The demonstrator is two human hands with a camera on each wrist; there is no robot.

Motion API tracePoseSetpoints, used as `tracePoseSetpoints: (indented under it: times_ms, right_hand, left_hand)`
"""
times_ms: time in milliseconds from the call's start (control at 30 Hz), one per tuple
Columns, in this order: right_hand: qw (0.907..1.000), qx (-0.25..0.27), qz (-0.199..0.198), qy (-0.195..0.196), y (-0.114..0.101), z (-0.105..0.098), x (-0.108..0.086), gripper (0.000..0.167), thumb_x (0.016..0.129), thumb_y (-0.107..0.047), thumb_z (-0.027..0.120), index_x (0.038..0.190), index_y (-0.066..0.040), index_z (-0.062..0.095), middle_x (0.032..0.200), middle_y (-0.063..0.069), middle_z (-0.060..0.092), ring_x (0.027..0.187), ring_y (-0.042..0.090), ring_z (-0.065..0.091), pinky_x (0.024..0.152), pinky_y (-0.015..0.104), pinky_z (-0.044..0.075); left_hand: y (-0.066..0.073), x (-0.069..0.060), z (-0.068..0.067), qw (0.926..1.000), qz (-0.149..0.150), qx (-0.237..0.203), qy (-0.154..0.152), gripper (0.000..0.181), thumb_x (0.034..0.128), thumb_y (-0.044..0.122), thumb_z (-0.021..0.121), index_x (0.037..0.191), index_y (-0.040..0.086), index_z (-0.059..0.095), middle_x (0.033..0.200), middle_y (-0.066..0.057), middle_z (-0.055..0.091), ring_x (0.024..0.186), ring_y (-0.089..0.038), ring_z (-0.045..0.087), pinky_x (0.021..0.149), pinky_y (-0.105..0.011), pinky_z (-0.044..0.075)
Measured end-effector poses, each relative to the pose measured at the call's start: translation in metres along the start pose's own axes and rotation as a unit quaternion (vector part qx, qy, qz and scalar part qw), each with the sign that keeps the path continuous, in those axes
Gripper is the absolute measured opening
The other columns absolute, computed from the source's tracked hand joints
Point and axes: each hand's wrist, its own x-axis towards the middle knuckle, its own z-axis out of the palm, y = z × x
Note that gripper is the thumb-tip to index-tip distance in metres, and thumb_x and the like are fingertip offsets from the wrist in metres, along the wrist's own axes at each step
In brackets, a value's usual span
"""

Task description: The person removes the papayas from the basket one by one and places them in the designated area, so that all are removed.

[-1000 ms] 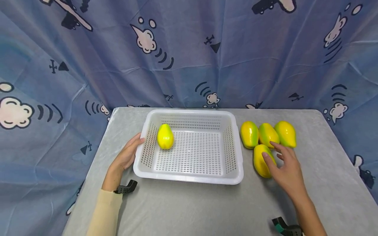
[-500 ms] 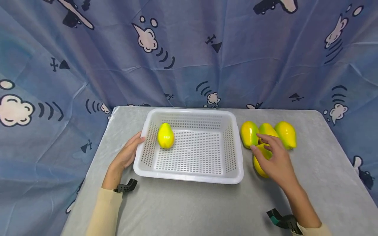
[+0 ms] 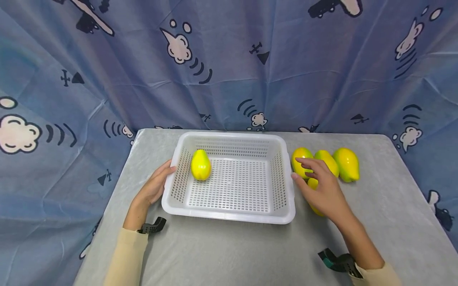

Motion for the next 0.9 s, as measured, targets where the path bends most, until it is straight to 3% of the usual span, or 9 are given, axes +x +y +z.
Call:
tracePoseSetpoints:
  times_ms: [300,567,900]
  right_hand:
    - [0.9985,-0.008,-0.001,-0.054,-0.013,0.013,0.016,0.053,0.104,-0.03,0.068,0.152,-0.01,0.055,0.153,0.021,0.05,0.134,0.043,0.056,0.107,0.066,0.051]
    - [0.996,0.001,-0.004,-0.089,-0.028,0.024,0.031,0.059,0.104,-0.032,0.068,0.157,-0.012,0.049,0.157,0.018,0.049,0.138,0.039,0.055,0.111,0.062,0.05]
    - [0.9914,0.007,-0.055,-0.119,-0.046,0.032,0.051,0.056,0.104,-0.03,0.067,0.155,-0.011,0.051,0.156,0.016,0.051,0.137,0.037,0.056,0.11,0.058,0.052]
  left_hand:
    - [0.0,0.0,0.0,1.0,0.006,0.005,0.0,0.066,0.1135,0.033,0.04,0.171,0.014,0.015,0.167,-0.03,0.034,0.14,-0.039,0.054,0.1,-0.038,0.057]
    - [-0.003,-0.002,0.0,0.9999,0.0,0.013,0.011,0.066,0.1131,0.034,0.04,0.171,0.013,0.017,0.164,-0.032,0.037,0.132,-0.027,0.061,0.098,-0.033,0.058]
    - [-0.001,-0.001,0.0,0.9999,0.005,0.009,-0.004,0.066,0.1134,0.035,0.04,0.171,0.015,0.014,0.165,-0.032,0.035,0.139,-0.042,0.055,0.1,-0.045,0.058]
